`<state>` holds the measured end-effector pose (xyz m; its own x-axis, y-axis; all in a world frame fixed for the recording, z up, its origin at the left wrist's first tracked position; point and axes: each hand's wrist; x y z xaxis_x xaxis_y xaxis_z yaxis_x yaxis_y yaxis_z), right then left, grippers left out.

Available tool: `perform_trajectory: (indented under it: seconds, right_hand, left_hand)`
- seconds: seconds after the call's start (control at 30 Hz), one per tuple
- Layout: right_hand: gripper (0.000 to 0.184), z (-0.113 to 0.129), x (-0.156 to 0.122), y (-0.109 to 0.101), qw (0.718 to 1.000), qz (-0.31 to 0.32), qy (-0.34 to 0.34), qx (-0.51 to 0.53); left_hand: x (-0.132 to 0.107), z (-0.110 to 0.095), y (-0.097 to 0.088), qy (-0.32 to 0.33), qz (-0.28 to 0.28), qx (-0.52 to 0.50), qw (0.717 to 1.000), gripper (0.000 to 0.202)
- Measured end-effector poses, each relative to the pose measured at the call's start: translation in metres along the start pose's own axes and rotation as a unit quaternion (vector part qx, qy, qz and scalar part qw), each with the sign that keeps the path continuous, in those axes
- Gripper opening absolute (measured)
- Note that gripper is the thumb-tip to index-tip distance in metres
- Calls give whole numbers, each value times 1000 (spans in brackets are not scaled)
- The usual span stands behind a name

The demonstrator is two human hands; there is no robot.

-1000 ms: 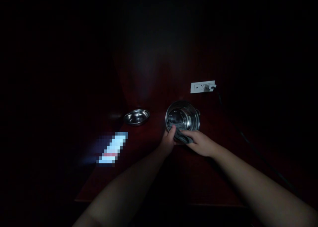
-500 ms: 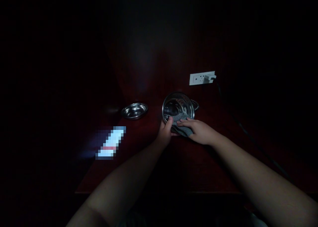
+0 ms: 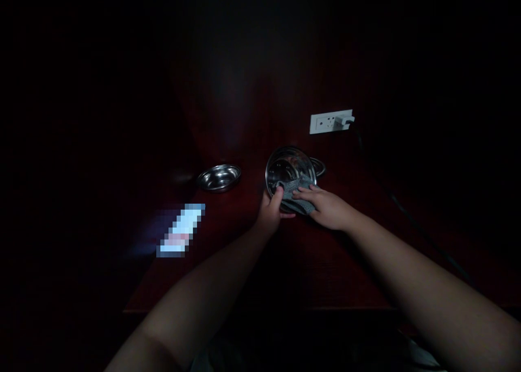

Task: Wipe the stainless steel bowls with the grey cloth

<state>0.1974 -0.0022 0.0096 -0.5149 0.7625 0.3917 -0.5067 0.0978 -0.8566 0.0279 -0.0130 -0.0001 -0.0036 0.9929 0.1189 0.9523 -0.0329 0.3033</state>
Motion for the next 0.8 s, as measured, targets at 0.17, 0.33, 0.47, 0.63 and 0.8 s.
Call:
perform_trajectory:
  seconds: [0.17,0.33,0.47,0.63,0.8]
  right_hand:
    - [55,3,0,-3,1000,27,-2,-3]
    - [54,5,-1,-4,1000,18,1,22]
    - [50,12,-1,-9,997,15,-13,71]
    - [47,19,-1,-14,994,14,-26,108]
    - [50,12,-1,-6,999,13,-11,43]
  left_hand:
    - [0,1,-1,9,-1,2,1000,60]
    - [-2,-2,1,14,-8,1,1000,58]
    - [-3,-3,0,15,-8,-1,1000,56]
    - [-2,0,-1,23,0,-1,1000,57]
    - [-1,-1,0,13,-6,0,1000,56]
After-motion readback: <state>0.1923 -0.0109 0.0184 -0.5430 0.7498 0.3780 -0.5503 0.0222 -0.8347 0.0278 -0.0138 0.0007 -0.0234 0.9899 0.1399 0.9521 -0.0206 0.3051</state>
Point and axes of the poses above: each hand's wrist, its own x-axis towards the middle knuckle, its own y-axis out of the palm, z = x × y, and after that the axes turned 6 degrees about y, right-handed
